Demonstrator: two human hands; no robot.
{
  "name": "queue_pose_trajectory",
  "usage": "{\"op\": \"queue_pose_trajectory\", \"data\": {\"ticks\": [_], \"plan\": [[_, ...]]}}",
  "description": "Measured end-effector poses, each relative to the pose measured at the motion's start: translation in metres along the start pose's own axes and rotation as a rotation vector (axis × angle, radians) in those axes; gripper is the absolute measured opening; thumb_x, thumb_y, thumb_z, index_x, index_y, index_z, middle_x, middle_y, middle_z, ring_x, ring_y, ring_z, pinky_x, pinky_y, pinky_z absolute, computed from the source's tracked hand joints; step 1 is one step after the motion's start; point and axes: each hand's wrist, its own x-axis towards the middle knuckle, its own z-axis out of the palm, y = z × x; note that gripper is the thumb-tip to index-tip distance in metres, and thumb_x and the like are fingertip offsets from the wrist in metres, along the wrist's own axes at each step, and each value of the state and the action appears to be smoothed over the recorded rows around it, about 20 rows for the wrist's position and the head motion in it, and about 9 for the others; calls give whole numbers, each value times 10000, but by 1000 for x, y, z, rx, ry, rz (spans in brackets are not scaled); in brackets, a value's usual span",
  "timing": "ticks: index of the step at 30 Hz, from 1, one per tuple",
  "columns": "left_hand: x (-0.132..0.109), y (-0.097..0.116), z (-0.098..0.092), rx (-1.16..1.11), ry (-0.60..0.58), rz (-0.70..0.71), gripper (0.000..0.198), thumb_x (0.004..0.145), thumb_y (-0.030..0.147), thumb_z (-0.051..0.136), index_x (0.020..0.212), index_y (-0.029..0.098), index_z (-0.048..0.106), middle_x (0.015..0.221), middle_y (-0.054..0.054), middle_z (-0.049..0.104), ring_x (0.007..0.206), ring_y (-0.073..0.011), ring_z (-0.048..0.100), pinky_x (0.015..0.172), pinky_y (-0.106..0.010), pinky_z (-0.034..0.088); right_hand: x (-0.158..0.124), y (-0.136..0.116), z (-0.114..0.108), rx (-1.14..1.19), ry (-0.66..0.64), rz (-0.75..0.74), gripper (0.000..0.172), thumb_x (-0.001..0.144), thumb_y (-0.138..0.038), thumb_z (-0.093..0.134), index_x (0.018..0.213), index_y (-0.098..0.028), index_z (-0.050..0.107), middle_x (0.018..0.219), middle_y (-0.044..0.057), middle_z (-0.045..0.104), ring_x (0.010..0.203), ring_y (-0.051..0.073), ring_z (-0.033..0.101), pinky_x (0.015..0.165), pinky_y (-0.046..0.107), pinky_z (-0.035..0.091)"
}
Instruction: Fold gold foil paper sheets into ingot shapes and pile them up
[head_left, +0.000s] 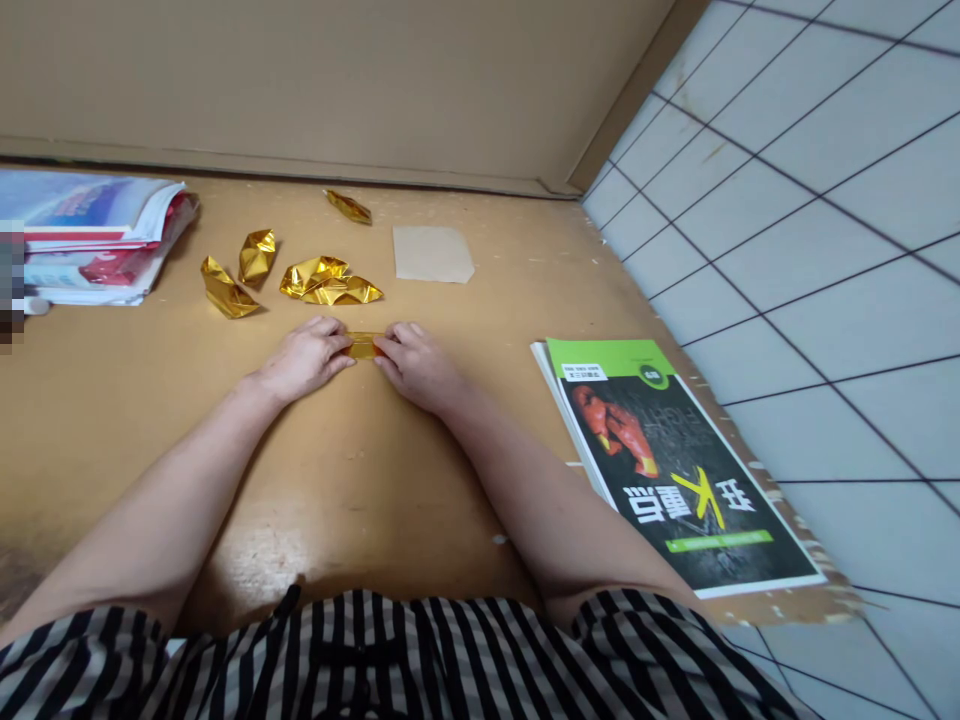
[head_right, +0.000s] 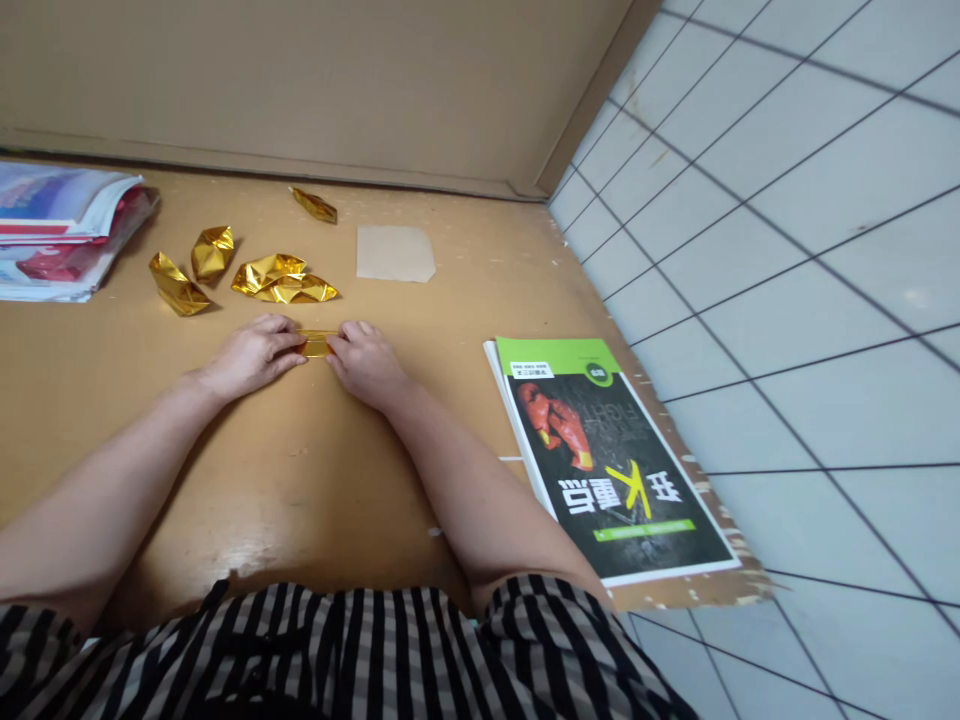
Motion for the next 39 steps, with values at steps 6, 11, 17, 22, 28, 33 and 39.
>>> {"op": "queue_pose_trajectory", "data": {"ticks": [6,11,17,22,28,33,39], "plan": [[-1,5,-4,9,-17,-31,208,902,301,576,998,170,705,1040,-108,658,969,-250,616,877,-399,541,0,2,0,12,-18,-10,257,953,-250,470,1048,-163,693,1011,114,596,946,235,505,862,378,440],[0,12,-4,0,-4,20,329,920,236,501,1219,172,622,1219,-124,635,1137,-265,572,986,-443,507,1,2,1,12,-19,-12,246,949,-254,484,1033,-165,698,998,114,590,941,237,498,871,386,434],[4,12,4,25,-44,80,343,948,206,413,1195,166,647,1217,-115,666,1115,-248,593,994,-438,512,1,3,1,21,-8,-14,248,949,-248,472,1025,-177,698,996,109,596,939,236,508,875,390,444],[5,13,3,65,-41,99,319,945,190,418,1122,139,678,1160,-124,694,1025,-244,623,951,-420,536,1,-2,4,63,30,-29,302,937,-206,437,1142,-155,652,1152,149,613,1083,263,520,959,433,444],[5,14,1,58,-56,105,290,932,172,449,1092,161,689,1075,-108,719,960,-230,636,917,-393,546,4,-11,6,105,-29,-74,417,944,-154,357,1328,-114,515,1259,179,618,1173,251,544,1014,449,436],[5,16,-2,39,-77,87,312,944,189,437,1144,165,676,1151,-98,706,1007,-226,637,924,-368,543,2,-9,1,63,-61,-46,388,942,-167,383,1292,-110,542,1201,178,658,1117,245,590,991,432,455],[3,15,-4,55,-86,24,288,945,250,454,1075,188,704,1125,-85,712,1000,-223,642,891,-353,548,2,-5,-5,12,-77,19,345,954,-174,374,1197,-120,614,1106,157,701,1031,232,628,944,386,471]]}}
